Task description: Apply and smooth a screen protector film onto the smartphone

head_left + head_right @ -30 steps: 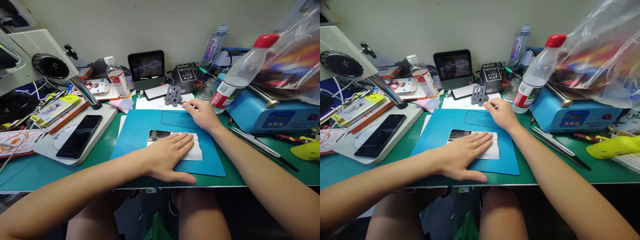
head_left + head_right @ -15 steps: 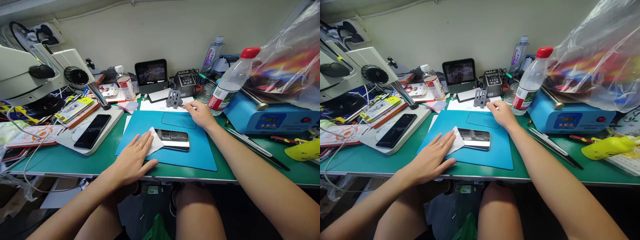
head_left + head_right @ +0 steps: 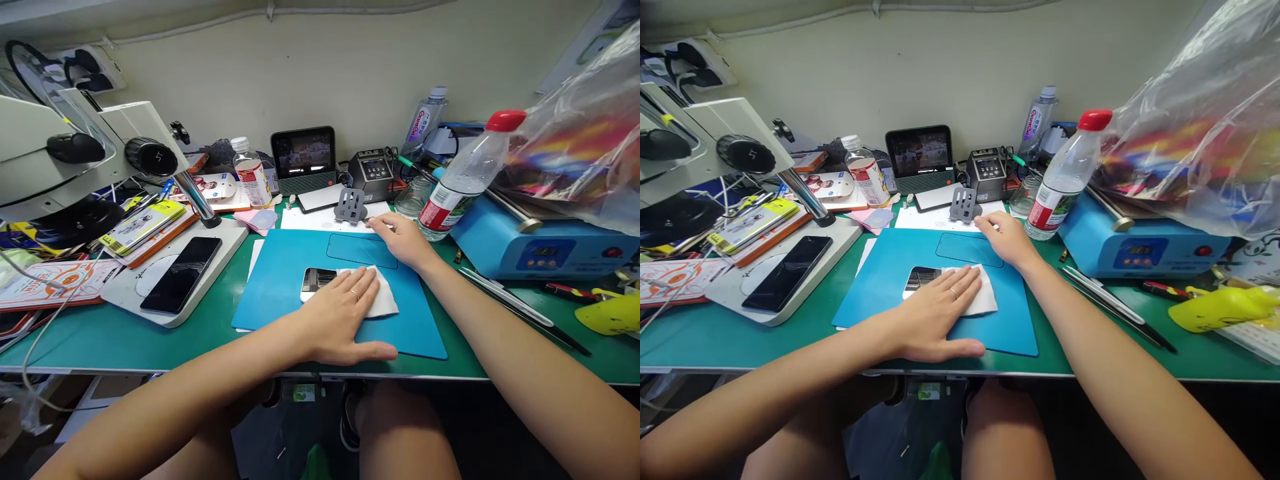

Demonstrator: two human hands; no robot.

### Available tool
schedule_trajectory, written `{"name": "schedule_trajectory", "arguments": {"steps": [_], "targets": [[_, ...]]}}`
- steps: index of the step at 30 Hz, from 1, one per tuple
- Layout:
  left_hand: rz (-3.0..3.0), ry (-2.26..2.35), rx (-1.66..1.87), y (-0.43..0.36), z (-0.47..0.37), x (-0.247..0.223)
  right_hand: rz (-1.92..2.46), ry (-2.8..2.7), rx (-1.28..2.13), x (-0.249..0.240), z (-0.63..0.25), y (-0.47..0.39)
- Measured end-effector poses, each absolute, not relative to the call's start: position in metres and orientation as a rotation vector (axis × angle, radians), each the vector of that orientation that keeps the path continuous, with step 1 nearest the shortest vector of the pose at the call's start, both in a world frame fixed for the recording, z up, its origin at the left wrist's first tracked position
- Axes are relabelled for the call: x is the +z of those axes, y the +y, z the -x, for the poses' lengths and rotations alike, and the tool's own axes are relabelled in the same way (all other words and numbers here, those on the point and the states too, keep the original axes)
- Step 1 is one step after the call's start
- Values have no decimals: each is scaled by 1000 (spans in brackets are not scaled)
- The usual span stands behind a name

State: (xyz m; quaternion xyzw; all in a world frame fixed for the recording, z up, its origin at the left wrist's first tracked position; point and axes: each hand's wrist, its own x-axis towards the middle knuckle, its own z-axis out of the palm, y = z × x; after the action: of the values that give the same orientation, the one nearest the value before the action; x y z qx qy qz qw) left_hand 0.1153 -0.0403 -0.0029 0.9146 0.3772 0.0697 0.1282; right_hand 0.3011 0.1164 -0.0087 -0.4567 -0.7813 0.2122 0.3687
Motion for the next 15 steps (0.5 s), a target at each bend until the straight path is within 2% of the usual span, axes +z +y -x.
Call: {"name": "schedule_trajectory", "arguments": {"steps": [5, 11, 15], "targets": [[-2748, 962, 190, -50, -87, -1, 1151, -2020, 576, -6, -301, 114], [-2733, 1139, 142, -37, -45, -3, 1107, -2110, 502, -1, -298, 108], [-2754, 884, 216, -22, -37, -2, 909, -2238, 466, 4, -291, 90]]}}
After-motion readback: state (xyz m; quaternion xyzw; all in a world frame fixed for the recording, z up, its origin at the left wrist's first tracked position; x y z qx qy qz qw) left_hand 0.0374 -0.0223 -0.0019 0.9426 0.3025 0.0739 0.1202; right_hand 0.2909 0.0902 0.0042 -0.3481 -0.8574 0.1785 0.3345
